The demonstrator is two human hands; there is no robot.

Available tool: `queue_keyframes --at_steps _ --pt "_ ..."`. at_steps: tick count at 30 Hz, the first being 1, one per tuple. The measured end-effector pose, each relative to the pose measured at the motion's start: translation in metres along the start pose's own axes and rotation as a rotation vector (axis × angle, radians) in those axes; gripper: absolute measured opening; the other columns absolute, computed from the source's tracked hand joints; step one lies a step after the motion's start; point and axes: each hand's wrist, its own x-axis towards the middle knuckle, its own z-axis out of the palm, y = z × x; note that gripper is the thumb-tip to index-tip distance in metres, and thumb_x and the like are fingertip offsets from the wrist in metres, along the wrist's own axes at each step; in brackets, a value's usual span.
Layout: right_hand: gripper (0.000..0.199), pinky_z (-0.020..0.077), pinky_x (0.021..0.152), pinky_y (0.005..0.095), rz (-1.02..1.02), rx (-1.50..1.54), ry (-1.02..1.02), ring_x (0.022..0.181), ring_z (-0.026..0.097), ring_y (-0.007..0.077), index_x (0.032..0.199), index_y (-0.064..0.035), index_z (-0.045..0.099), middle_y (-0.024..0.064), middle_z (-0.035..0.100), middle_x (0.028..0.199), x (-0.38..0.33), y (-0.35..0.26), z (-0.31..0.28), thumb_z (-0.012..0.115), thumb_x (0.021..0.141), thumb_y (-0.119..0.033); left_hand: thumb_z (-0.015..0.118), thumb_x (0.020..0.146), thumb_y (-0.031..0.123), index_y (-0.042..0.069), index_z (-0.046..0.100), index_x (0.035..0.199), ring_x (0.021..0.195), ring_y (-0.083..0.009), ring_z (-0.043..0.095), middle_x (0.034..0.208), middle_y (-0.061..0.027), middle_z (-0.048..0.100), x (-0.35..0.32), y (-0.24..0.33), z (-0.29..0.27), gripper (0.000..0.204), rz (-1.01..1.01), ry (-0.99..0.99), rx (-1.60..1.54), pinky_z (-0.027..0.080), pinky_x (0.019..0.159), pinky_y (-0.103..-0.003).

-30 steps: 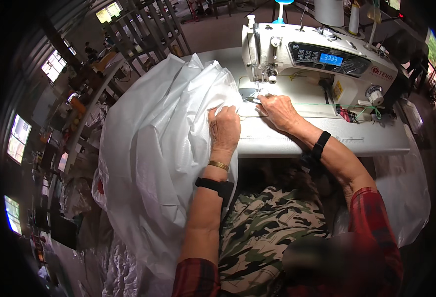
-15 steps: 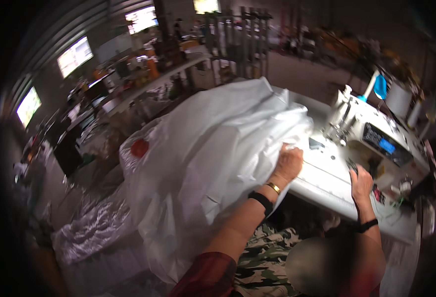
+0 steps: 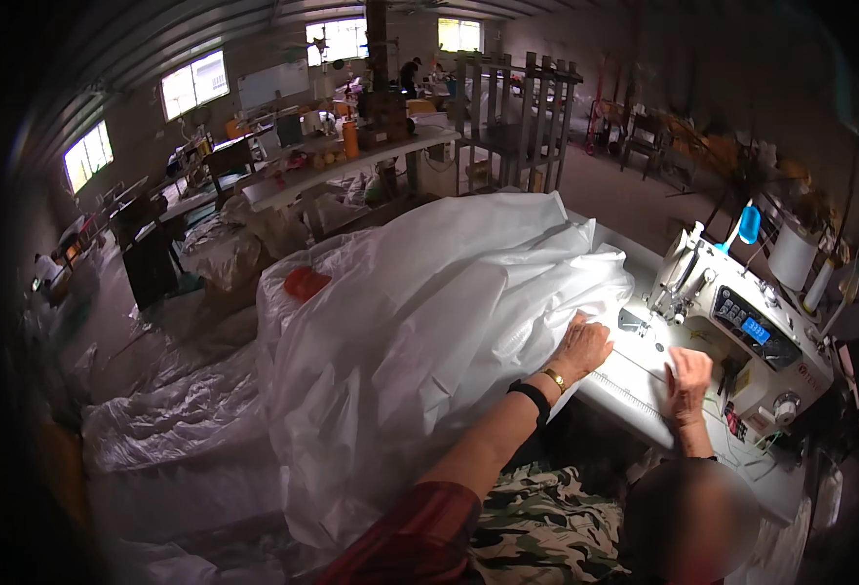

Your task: Sewing together large white plastic sheets using an industrial sewing machine in a manufacturing facility.

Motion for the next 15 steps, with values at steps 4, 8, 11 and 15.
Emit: queue_keyframes --at_steps 4,8,11,15 --pt "0.035 0.0433 0.097 0.046 0.063 0.204 -0.096 0.107 0.058 0.0344 0.117 -0.0042 0.064 0.0129 0.064 0.111 0.056 -0.052 0.022 0.07 0.083 -0.011 0.067 0.088 0.023 -0.002 0.065 0.1 0.095 -0.0387 0.065 0.091 -0.025 0.066 -0.013 0.02 -0.046 0.028 0.032 -0.2 0.017 0.046 0.093 -0.047" --pt "0.042 0.0399 0.103 0.0455 0.212 0.563 -0.038 0.12 0.052 0.0358 0.126 -0.0045 0.06 0.0148 0.059 0.128 0.117 -0.078 0.071 0.071 0.089 -0.02 0.064 0.091 0.018 -0.003 0.06 0.119 0.117 -0.0381 0.058 0.121 -0.0244 0.062 -0.05 0.016 -0.15 0.035 0.18 -0.445 -0.25 0.045 0.1 -0.046" --pt "0.059 0.0302 0.11 0.0531 0.284 0.473 -0.107 0.135 0.04 0.0368 0.139 -0.0082 0.051 0.015 0.046 0.146 0.138 -0.079 0.111 0.068 0.092 -0.04 0.07 0.089 0.011 -0.001 0.059 0.13 0.124 -0.0356 0.056 0.133 -0.0201 0.06 -0.111 -0.019 -0.246 0.044 0.144 -0.196 -0.236 0.044 0.106 -0.043" --pt "0.069 0.0277 0.113 0.0541 0.415 0.418 -0.112 0.141 0.033 0.0403 0.143 -0.009 0.047 0.0207 0.038 0.153 0.14 -0.067 0.165 0.068 0.09 -0.048 0.077 0.082 0.02 0.0 0.053 0.137 0.135 -0.0388 0.046 0.14 -0.0223 0.053 -0.24 -0.089 -0.351 0.064 -0.389 0.182 0.38 0.037 0.112 -0.047"
